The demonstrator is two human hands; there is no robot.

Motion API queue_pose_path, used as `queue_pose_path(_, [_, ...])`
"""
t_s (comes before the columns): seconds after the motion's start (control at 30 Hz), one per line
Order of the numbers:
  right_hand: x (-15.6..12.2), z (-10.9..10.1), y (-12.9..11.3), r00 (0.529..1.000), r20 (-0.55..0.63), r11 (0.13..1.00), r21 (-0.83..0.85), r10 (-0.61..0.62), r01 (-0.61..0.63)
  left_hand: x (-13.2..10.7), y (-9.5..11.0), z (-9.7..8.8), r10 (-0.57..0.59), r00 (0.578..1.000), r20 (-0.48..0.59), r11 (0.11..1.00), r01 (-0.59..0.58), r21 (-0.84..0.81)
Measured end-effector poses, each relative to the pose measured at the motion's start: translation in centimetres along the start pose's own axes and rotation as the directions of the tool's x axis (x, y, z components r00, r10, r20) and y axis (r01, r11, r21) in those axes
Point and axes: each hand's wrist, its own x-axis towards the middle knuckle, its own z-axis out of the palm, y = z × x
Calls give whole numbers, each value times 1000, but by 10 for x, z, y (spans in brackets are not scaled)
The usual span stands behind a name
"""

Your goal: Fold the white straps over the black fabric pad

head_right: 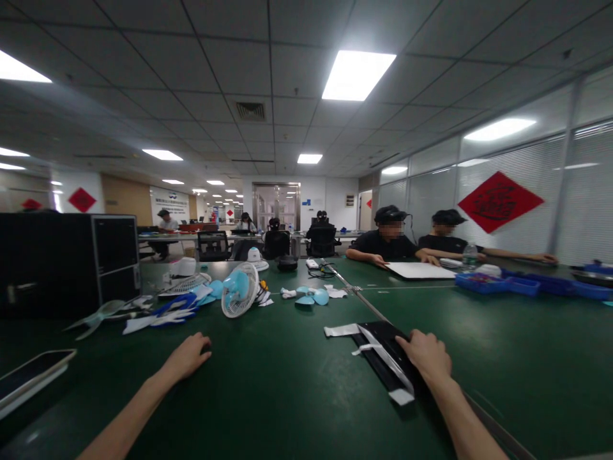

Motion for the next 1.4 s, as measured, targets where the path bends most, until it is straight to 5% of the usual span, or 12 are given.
queue_pose_path(0.17, [-39, -18, -14, 993, 97, 996, 52, 69, -75, 0, -1, 0, 1, 1000, 14, 1000, 0, -17])
queue_pose_path(0.4, [-84, -18, -2, 984, 154, 984, 139, 87, -109, 3, -1, 3, 11, 1000, -9, 999, -11, 39])
queue_pose_path(0.67, [-86, -11, 3, 979, 194, 951, 284, 68, -122, 3, -2, 3, 9, 1000, -5, 1000, -9, 21])
queue_pose_path(0.97, [-90, -19, -8, 958, 286, 820, 556, -33, -138, 0, 0, 0, 6, 1000, 6, 1000, -6, -17])
queue_pose_path(1.17, [-90, -37, -38, 985, 119, 794, 607, -122, 25, -1, 1, -2, 12, 1000, 17, 1000, -11, -18])
queue_pose_path(1.4, [-47, -49, -90, 960, -227, 899, 366, -163, 239, -3, 7, -4, 2, 1000, 10, 999, -3, 37])
